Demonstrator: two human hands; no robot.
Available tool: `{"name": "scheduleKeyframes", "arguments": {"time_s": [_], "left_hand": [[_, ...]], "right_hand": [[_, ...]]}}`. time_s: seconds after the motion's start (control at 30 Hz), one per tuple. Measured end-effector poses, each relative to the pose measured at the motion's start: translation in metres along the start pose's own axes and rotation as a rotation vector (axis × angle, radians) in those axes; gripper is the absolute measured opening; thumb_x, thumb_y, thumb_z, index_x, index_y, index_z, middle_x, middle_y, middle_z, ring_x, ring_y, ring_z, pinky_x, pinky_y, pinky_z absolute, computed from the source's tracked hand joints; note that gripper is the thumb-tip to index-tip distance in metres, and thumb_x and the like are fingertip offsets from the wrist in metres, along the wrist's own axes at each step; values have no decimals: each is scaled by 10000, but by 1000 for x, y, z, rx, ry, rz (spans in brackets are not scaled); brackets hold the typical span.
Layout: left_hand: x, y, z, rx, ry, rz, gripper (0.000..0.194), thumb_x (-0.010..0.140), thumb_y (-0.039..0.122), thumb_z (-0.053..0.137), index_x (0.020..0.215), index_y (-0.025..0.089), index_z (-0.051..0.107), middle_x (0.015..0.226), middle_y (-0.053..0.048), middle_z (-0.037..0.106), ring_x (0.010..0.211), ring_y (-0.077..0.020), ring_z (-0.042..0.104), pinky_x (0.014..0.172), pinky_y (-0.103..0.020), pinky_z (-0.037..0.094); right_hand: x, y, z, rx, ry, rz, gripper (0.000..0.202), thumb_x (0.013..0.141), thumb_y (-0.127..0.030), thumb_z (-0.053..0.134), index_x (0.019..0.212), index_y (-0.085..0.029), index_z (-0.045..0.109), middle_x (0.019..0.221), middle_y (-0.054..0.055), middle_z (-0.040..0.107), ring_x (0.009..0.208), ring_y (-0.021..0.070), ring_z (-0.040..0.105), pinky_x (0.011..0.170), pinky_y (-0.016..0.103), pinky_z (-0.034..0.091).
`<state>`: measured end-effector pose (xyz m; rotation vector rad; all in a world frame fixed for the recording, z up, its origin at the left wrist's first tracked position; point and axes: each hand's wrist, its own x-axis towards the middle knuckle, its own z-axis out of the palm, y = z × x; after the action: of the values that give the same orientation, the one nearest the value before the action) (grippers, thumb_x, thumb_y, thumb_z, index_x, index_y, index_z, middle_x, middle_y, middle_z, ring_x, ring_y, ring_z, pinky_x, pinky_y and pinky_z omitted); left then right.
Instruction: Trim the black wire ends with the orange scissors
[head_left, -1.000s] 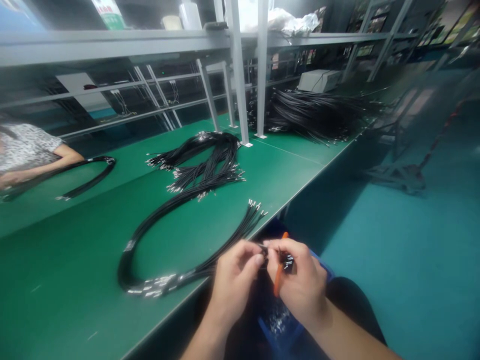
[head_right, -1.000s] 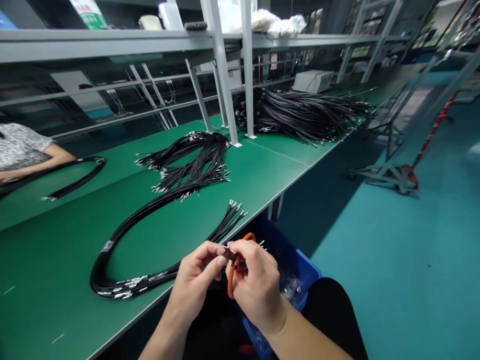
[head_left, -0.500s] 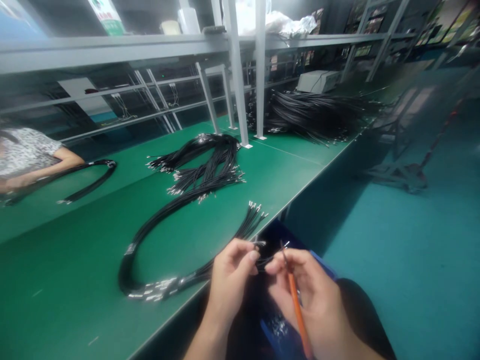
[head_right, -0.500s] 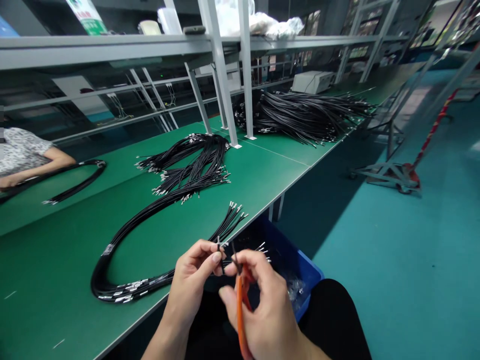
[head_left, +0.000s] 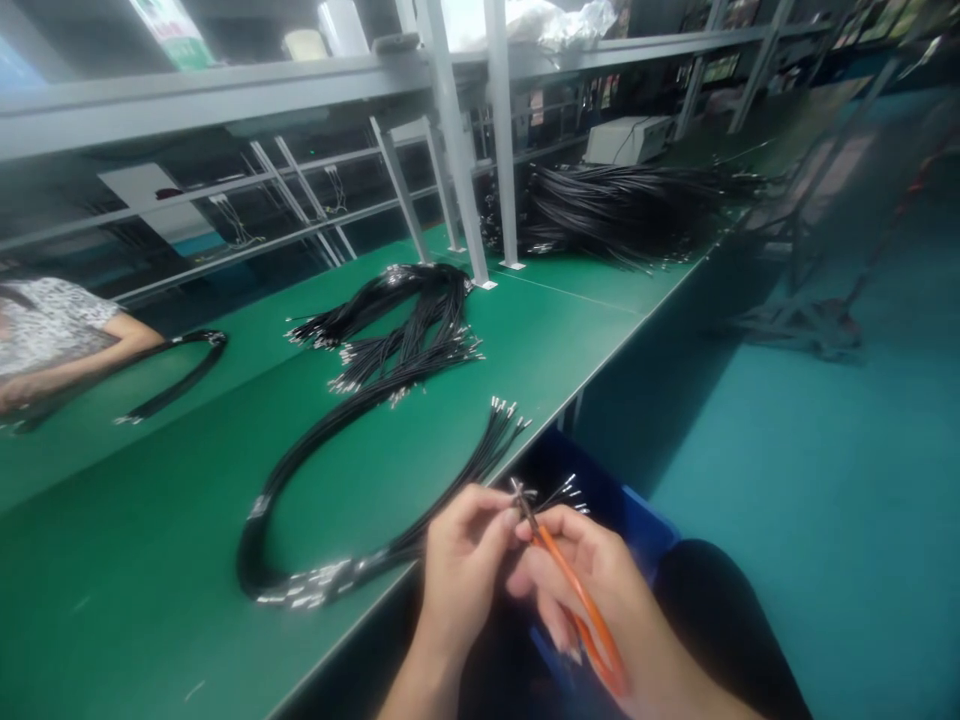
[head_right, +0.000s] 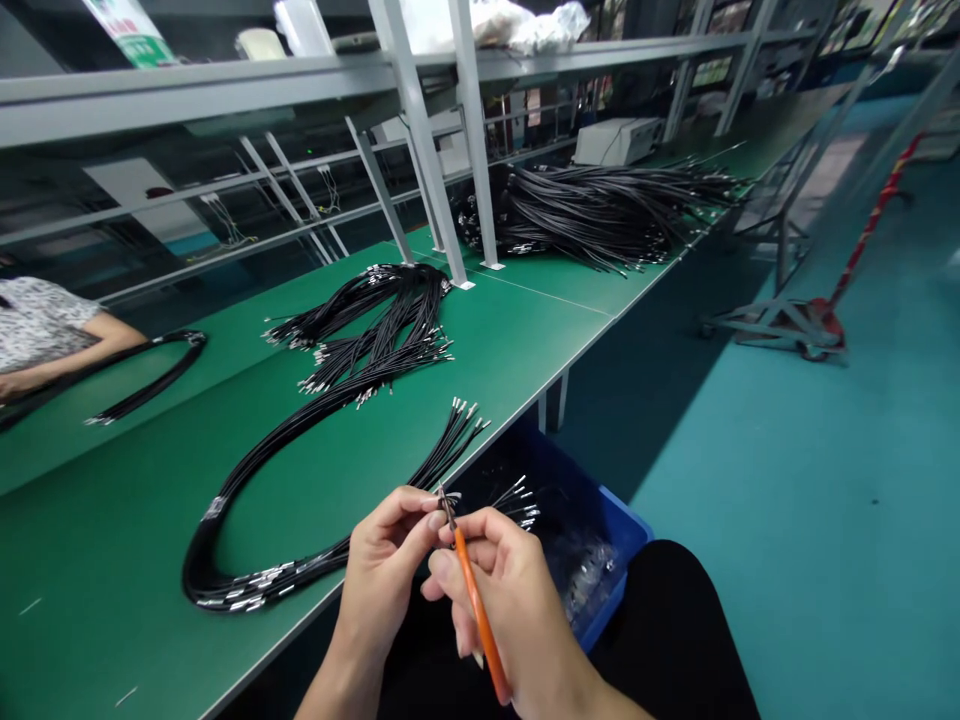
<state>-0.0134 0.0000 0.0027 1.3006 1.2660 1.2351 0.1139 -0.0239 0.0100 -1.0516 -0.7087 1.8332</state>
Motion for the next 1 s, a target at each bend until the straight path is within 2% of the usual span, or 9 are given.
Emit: {"name": "scheduleKeyframes", "arguments": {"time_s": [0.27, 0.5, 0.63, 0.83, 1.0], "left_hand": [[3, -2, 2, 33, -30, -15, 29, 782, 200, 660, 759, 183, 661, 708, 20, 648, 639, -114, 597, 603, -195, 469], [4, -6, 2, 45, -57, -19, 30, 780, 202, 660, 765, 177, 656, 712, 14, 645, 656, -119, 594, 612, -201, 464], [6, -8, 3, 62, -43, -24, 46, 790, 214, 648, 774, 172, 641, 698, 19, 624, 607, -110, 567, 579, -204, 459], [6, -6, 4, 41, -28, -13, 58, 787, 208, 648, 764, 163, 619, 691, 19, 617, 586, -106, 566, 568, -203, 458], [4, -9, 3, 89, -37, 1, 42, 785, 201, 646, 769, 171, 621, 715, 6, 633, 647, -132, 600, 622, -227, 480]], "right_hand": [[1, -6, -1, -42, 45, 25, 331, 707, -402, 704, 848, -144, 552, 563, 6, 655, 273, 15, 379, 303, 134, 281], [-1, 1, -8, 38, -34, 37, 267, 787, -393, 634, 884, -166, 534, 562, -29, 615, 261, 25, 376, 275, 138, 235], [-6, 0, -15, 97, -21, -2, 295, 798, -430, 624, 889, -169, 522, 536, -51, 579, 286, 17, 358, 300, 135, 221], [-5, -1, -21, -144, -85, 71, 281, 740, -378, 678, 843, -160, 534, 529, -43, 589, 274, 10, 334, 311, 140, 237], [1, 4, -17, -179, 19, 26, 180, 770, -310, 646, 853, -167, 573, 539, -44, 591, 318, 13, 353, 337, 126, 254]]}}
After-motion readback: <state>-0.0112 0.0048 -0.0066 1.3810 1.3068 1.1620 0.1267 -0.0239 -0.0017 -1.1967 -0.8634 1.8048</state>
